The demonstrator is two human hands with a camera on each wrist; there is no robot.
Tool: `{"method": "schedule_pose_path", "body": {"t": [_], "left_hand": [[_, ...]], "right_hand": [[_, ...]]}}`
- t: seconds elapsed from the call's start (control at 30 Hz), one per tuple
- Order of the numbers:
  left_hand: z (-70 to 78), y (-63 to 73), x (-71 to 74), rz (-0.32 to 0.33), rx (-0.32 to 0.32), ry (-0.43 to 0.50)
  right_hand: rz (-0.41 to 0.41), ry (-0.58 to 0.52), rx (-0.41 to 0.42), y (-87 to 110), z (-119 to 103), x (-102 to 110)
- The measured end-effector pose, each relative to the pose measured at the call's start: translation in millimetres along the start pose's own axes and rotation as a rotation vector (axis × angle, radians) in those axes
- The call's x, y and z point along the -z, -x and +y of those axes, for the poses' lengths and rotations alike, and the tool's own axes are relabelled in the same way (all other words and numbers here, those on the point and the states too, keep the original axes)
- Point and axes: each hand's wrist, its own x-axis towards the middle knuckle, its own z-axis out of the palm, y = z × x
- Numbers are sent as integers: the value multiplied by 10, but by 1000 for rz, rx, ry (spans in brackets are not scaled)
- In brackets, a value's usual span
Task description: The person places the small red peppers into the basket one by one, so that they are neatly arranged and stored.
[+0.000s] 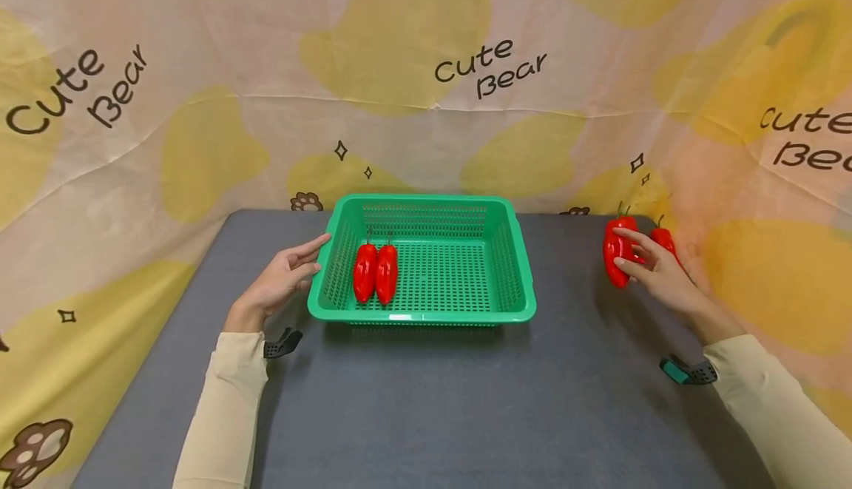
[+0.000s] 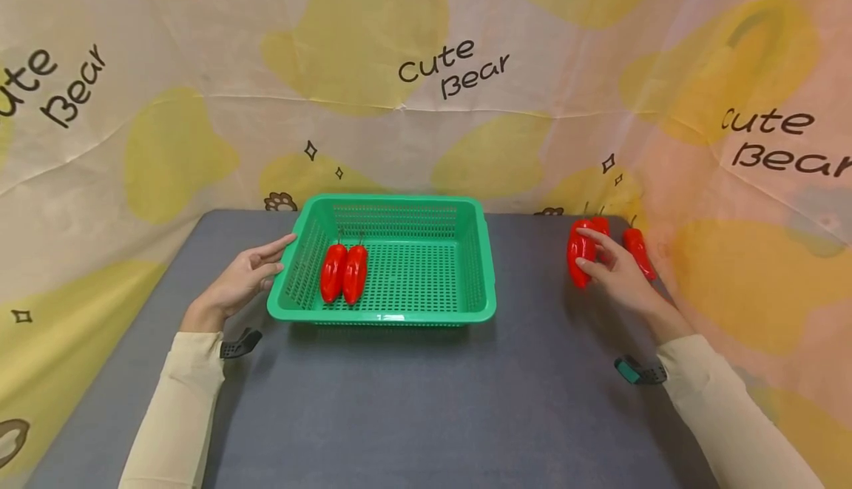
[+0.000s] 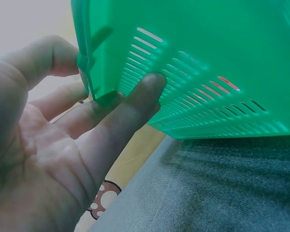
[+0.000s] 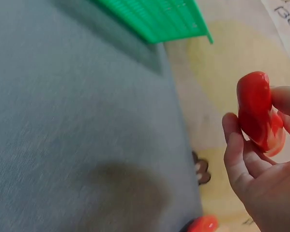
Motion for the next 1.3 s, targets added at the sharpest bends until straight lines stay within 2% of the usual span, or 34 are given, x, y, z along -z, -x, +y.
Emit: {"method": "schedule_pose_path", "body": {"t": [0.4,0.7,1.0,1.13,1.3], "left_hand": [[-11,-2,38,11,5,-24],[-8,2,24,12,13,-25],[26,-37,30,16,2,1],[30,-22,20,19,3,9],[20,-7,-3,25,9,27]], "right_hand": [[-71,-76,27,-210,-299,-201],[-95,-78,43,-338,-444,-300],[-134,-69,16,-507,-694,-444],[-164,-96,9,-556,-761,-526],[-194,-150,41,-606,-821,-646]]}}
